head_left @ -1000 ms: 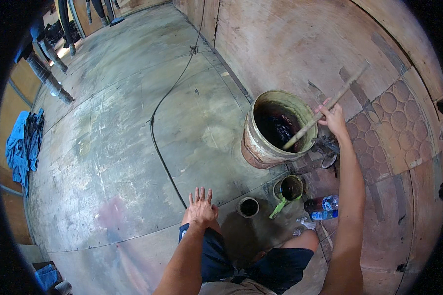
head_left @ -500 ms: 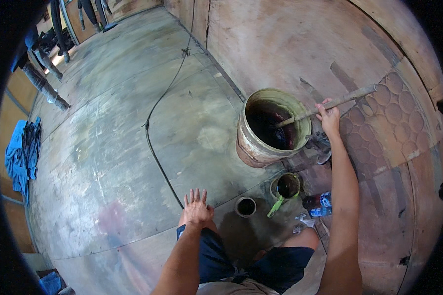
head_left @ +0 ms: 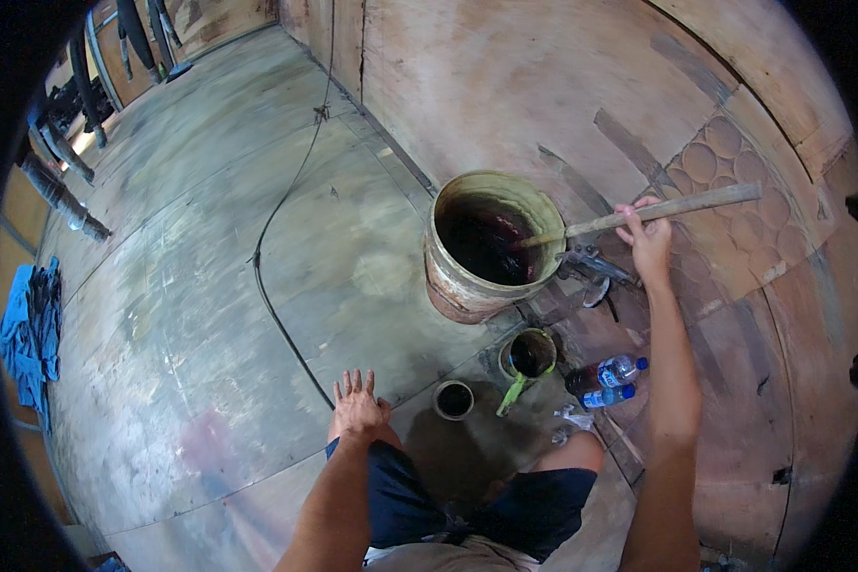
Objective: The person pours dark liquid from a bucket into a spray gun container, then sprays a pair of light blue jeans hanging on a rack. The person refills the spray gun, adds water from a bottle into the bucket, and stirs the mixture with a stick.
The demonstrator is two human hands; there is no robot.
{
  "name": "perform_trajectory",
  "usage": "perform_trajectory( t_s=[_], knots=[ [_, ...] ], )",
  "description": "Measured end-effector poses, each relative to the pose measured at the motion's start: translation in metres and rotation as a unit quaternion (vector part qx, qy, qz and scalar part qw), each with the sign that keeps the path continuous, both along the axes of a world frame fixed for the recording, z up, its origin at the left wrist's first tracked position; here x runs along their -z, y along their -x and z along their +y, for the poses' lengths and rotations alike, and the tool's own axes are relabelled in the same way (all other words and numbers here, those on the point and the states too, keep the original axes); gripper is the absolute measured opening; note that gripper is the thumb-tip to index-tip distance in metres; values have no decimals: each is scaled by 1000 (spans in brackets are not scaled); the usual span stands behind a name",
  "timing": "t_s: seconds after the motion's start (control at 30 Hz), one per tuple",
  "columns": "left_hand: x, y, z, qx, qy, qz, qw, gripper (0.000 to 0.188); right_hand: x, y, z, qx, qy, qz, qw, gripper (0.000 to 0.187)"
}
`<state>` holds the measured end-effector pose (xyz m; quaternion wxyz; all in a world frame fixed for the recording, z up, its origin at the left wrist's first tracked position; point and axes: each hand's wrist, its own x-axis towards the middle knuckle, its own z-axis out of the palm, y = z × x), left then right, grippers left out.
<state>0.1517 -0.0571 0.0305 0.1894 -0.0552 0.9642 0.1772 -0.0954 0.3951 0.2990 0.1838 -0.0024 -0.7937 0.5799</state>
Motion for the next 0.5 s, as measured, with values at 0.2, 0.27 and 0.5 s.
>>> perform_trajectory(
  t_s=[0.2, 0.27, 0.5],
  knots=[
    [4, 3, 6, 1, 3, 8, 1000, 79, -73, -31, 7, 13, 29, 36, 999, 16],
    [5, 3, 8, 4, 9, 13, 1000, 79, -85, -43, 2, 7, 27, 53, 998, 17],
    [5, 6, 10, 15, 19, 12, 1000, 78, -115, -89, 0, -1, 6, 31, 1000, 17]
  ],
)
